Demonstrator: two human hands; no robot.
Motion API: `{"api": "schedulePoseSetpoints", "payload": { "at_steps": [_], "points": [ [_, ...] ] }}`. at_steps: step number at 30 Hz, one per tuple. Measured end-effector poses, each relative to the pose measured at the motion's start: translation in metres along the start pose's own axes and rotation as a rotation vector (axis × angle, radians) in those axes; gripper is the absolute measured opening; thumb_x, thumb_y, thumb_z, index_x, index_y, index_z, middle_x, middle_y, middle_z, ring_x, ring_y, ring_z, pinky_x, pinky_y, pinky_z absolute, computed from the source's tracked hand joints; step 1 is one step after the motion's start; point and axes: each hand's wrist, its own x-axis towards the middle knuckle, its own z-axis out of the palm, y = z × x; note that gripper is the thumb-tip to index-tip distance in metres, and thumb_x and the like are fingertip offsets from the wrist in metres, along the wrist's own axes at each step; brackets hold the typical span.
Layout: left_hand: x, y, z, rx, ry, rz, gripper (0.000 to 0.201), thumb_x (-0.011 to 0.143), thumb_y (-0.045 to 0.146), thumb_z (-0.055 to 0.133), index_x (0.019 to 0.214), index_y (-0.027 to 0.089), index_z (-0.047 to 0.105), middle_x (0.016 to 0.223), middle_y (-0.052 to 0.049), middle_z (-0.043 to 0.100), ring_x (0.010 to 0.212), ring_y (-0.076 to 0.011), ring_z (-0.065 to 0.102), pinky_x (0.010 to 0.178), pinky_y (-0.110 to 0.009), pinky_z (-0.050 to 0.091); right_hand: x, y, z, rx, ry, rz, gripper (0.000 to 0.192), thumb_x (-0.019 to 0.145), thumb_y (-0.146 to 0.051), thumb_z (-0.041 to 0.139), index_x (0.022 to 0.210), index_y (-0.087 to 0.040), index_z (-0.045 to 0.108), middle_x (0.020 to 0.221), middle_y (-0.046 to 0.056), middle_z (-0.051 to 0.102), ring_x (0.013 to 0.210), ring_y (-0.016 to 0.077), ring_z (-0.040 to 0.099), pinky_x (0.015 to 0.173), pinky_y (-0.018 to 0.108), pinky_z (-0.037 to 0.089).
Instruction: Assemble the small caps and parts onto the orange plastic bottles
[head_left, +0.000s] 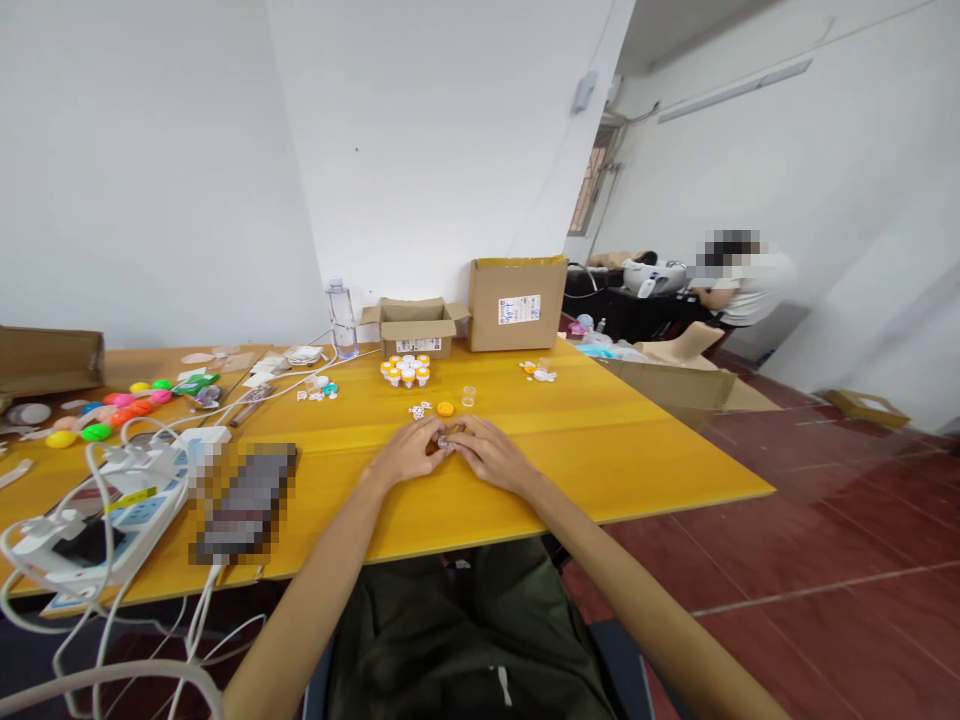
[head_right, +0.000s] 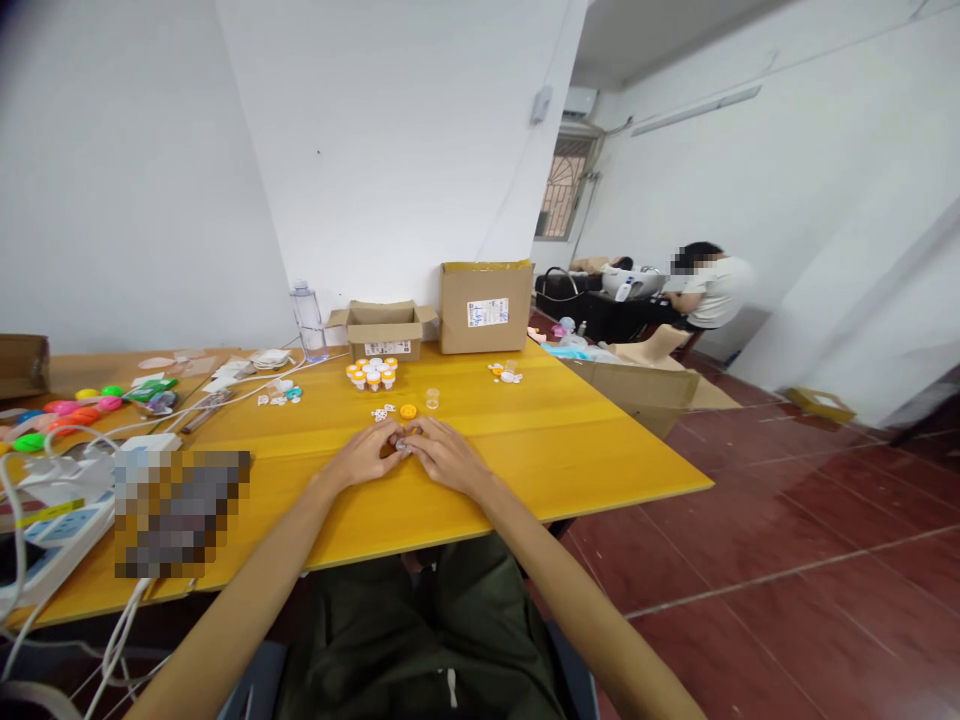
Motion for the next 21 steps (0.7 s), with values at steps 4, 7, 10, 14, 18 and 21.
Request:
{"api": "schedulePoseSetpoints", "payload": {
  "at_steps": [4,7,10,14,18,21],
  "points": [
    [0.0002,-0.0019,0.0013,0.011,-0.001,0.02,0.005,0.088,0.027,0.055,0.091,0.022,0.057,0.087,-0.003,0.062,0.086,-0.0197,0.06,0.081,-0.031,0.049,0.0,-0.0005,-0.0007,0.006,0.0,0.0,0.031,0.098,-0.016,0.045,0.115,-0.026,0.068,0.116,0.009,0.066,0.11,0.0217,0.062,0.095,0.041,0.054],
    [0.0,-0.0038,0.0028,0.015,0.008,0.028,0.006,0.089,0.027,0.055,0.091,0.022,0.057,0.089,-0.004,0.062,0.088,-0.0201,0.06,0.083,-0.032,0.049,0.0,-0.0011,-0.001,0.008,-0.003,0.005,0.03,0.098,-0.016,0.045,0.114,-0.026,0.069,0.116,0.009,0.065,0.11,0.0217,0.061,0.095,0.04,0.054],
    [0.0,-0.0057,0.0042,0.016,0.017,0.037,0.006,0.089,0.028,0.055,0.091,0.023,0.057,0.09,-0.004,0.062,0.089,-0.0203,0.059,0.084,-0.032,0.049,0.0003,-0.0016,-0.0012,0.014,-0.007,0.011,0.03,0.097,-0.016,0.045,0.112,-0.027,0.069,0.116,0.009,0.065,0.11,0.0216,0.061,0.095,0.04,0.053],
    [0.0007,-0.0069,0.0045,0.011,0.022,0.042,0.008,0.09,0.03,0.054,0.09,0.023,0.057,0.09,-0.004,0.062,0.09,-0.0208,0.059,0.084,-0.033,0.049,0.0012,-0.002,-0.0017,0.03,0.011,0.024,0.028,0.098,-0.016,0.044,0.112,-0.025,0.067,0.116,0.009,0.065,0.11,0.021,0.061,0.095,0.039,0.053],
    [0.0012,-0.0052,0.0027,-0.002,0.007,0.034,0.008,0.089,0.029,0.053,0.089,0.023,0.057,0.09,-0.004,0.062,0.09,-0.021,0.059,0.085,-0.034,0.049,0.0013,-0.0014,-0.0019,0.034,0.035,0.056,0.025,0.1,-0.018,0.042,0.109,-0.024,0.065,0.113,0.008,0.066,0.106,0.0205,0.062,0.093,0.038,0.053],
    [0.0008,-0.0032,0.0011,-0.015,0.0,0.023,0.007,0.089,0.028,0.053,0.089,0.022,0.057,0.09,-0.004,0.062,0.09,-0.0213,0.059,0.085,-0.035,0.049,0.0006,-0.001,-0.0018,0.022,0.029,0.07,0.023,0.099,-0.019,0.043,0.106,-0.024,0.065,0.113,0.009,0.065,0.105,0.021,0.062,0.093,0.039,0.054]
  ]
}}
